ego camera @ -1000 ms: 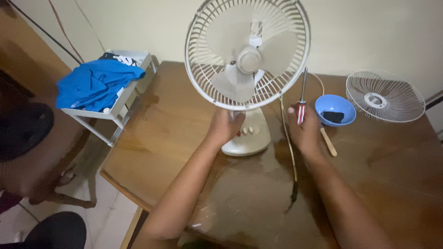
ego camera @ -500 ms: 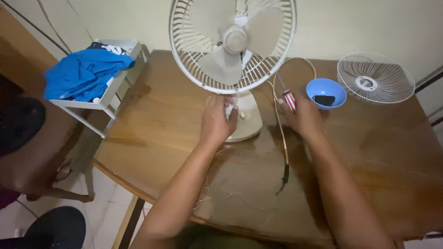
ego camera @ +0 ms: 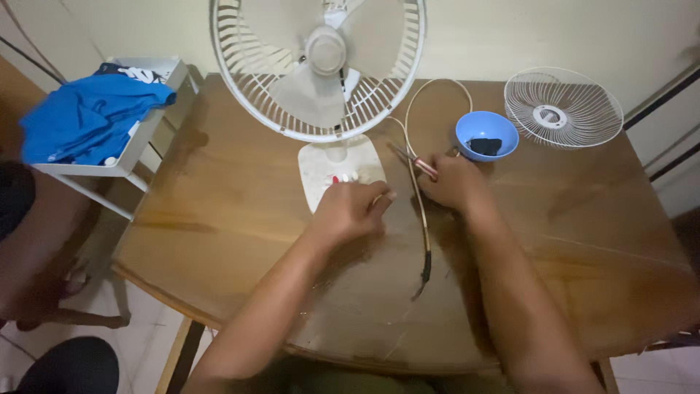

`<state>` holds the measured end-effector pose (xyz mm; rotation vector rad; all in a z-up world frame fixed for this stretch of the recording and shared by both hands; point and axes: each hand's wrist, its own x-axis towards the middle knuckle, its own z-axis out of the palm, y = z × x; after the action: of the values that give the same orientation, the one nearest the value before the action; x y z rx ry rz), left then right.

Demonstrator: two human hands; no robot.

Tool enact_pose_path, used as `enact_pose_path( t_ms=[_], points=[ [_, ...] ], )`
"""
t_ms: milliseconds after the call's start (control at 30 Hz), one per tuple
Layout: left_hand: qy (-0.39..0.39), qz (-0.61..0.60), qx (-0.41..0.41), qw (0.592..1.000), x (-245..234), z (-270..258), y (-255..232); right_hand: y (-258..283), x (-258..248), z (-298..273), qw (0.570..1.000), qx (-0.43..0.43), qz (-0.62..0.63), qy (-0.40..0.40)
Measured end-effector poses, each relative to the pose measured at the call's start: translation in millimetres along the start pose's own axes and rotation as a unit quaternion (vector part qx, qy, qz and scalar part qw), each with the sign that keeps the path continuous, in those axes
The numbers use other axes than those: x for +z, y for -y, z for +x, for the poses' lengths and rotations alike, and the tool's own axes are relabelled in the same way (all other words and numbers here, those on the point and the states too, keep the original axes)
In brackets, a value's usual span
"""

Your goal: The person reassembles a white table fan by attaching the motor housing and securing the front grill. They then use a screwdriver to tighten a screw on the fan's power cord.

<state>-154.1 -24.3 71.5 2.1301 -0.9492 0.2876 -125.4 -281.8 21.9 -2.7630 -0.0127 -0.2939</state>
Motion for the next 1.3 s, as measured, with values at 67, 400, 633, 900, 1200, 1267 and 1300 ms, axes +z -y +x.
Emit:
enact_pose_path(
  t_ms=[67,400,633,900,1200,1267,1300],
  points=[
    [0.042,0.018,-0.056,0.997,-4,5,-3,0,-1,-2,0.999,-0.029,0.022,-0.015],
    [0.021,-0.022,-0.017,0.999,-1,30,-15,13,-9,-5,0.982,-0.084,0.010,-0.169],
    [0.012,-0.079,0.062,0.995,13,57,-13,-3,-29,-2,0.952,-0.041,0.134,-0.272],
    [0.041,-0.106,-0.027,0.993,60,104,-1,-89,-24,6,0.901,0.038,0.201,-0.383],
    [0.053,-0.033,0.031,0.998,104,131,10,-125,8,10,0.867,0.102,0.328,-0.361],
    [0.047,-0.042,0.039,0.997,109,137,10,-130,11,10,0.864,0.144,0.338,-0.344],
    [0.043,-0.046,0.042,0.997,111,141,9,-133,13,12,0.856,0.134,0.344,-0.362]
  ],
)
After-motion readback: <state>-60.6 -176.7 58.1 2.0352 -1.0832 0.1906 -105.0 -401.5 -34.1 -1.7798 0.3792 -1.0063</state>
